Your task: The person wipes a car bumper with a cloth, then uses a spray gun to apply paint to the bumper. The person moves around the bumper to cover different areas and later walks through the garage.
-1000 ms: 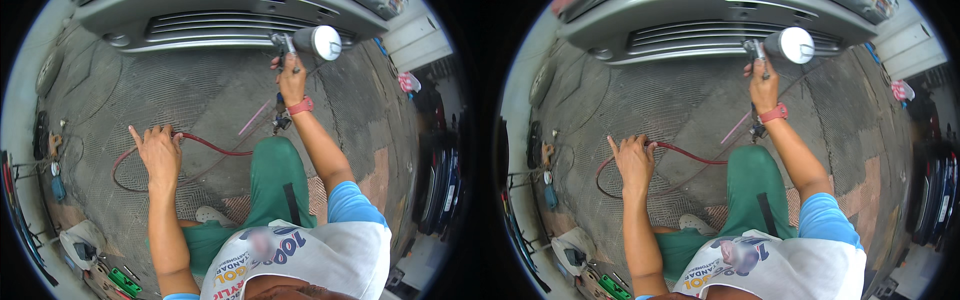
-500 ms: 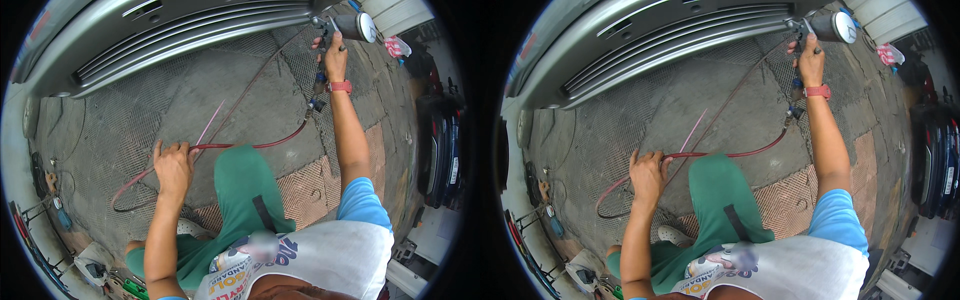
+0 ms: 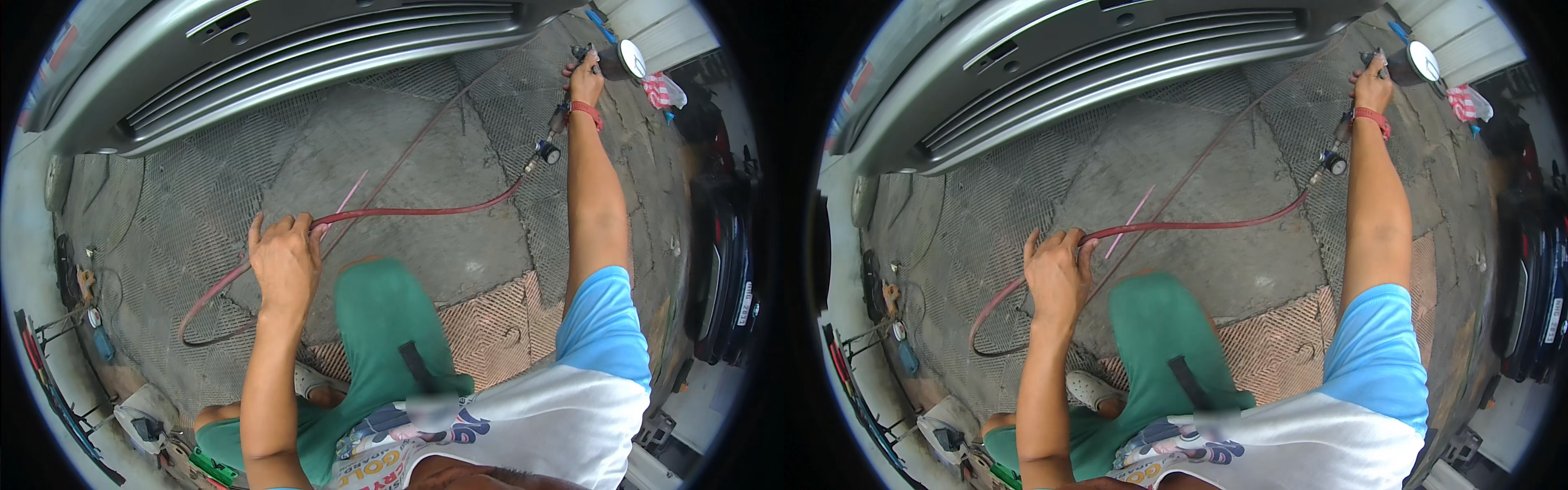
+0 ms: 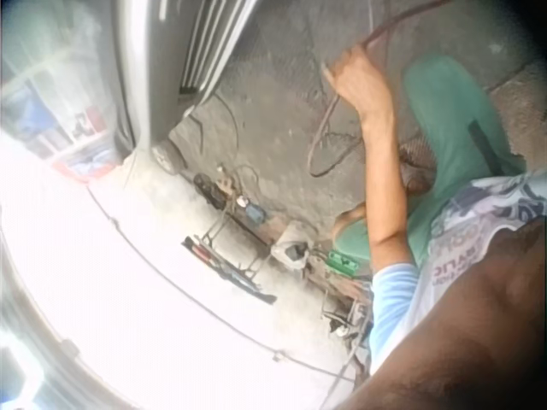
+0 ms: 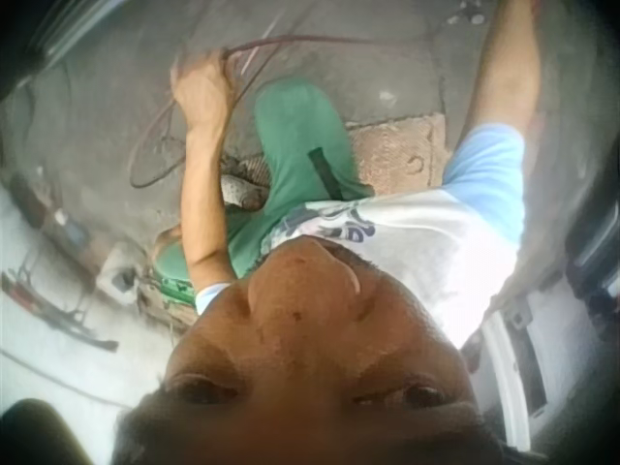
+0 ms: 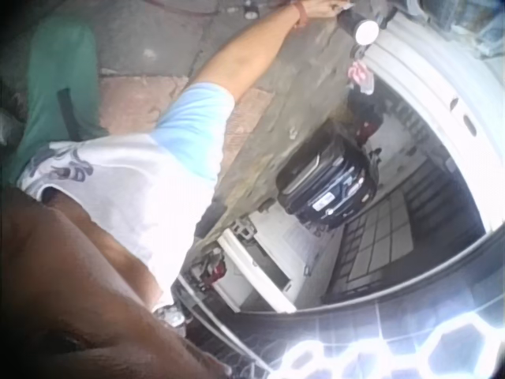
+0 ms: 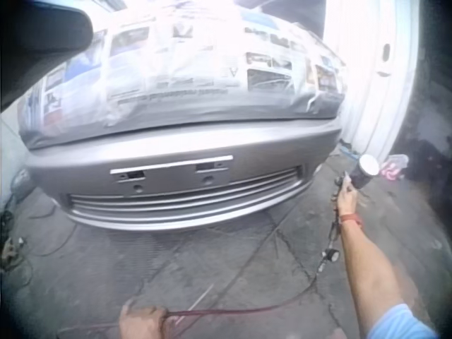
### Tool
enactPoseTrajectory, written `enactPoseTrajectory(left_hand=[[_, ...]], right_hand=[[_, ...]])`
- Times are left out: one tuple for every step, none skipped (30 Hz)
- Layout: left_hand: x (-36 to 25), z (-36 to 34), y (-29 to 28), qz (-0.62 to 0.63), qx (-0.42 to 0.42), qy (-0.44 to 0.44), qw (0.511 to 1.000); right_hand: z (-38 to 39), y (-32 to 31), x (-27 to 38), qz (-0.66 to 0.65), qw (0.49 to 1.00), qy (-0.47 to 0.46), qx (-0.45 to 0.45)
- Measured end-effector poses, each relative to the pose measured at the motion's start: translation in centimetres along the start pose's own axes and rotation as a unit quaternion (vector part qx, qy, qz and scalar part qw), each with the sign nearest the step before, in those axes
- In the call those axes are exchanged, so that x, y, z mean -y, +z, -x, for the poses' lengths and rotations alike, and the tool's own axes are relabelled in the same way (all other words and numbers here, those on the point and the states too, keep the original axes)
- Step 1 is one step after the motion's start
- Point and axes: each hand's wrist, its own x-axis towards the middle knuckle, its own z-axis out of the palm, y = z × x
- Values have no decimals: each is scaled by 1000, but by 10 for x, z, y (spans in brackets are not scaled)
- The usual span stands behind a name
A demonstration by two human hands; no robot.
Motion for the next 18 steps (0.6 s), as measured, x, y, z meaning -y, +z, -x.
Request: enactPoseTrajectory(left_hand=[[6,5,-2,-8,1,-9,1000],[14,11,-3,-15,3,-17,1000],[22,18,-5,-21,5,-26,999],[32,24,-5,-27,8,-24,999],[43,32,-4,-32,10,-23,999],[55,39,-6,-39,12,-24,999],[66,46,-11,-43,21,-28,998],[79,53,-15,-48,30,-31,998],[92,60,-20,-52,37,-34,997],[107,66,-26,-62,58,-46,995],[122,71,-34,-72,77,-57,993],[138,76,-42,-82,94,-69,990],[157,82,-48,-86,91,-80,989],[177,87,-51,-88,89,-90,988],[196,92,-53,-90,87,-101,987],[213,97,-58,-80,90,-147,982],[232,104,-61,-100,100,-168,976],[254,112,-65,-120,109,-190,968]], right_hand=[[13,8,4,-1,1000,4,19],[31,15,12,0,999,8,38],[51,22,20,-18,998,9,58],[74,25,30,-35,997,9,75],[97,30,40,-53,994,9,93],[123,35,50,-67,991,7,116],[149,40,60,-81,987,7,139],[175,44,70,-84,983,-15,166],[201,50,81,-73,978,-1,197],[230,55,97,-71,973,3,222],[259,60,114,-68,967,7,245],[285,69,126,-94,963,-12,252],[311,80,136,-122,957,-29,262],[335,89,147,-136,949,-30,284],[360,98,159,-148,945,-29,290],[386,108,174,-149,939,-38,307],[410,118,186,-148,934,-46,321],[434,131,196,-153,928,-58,334]])
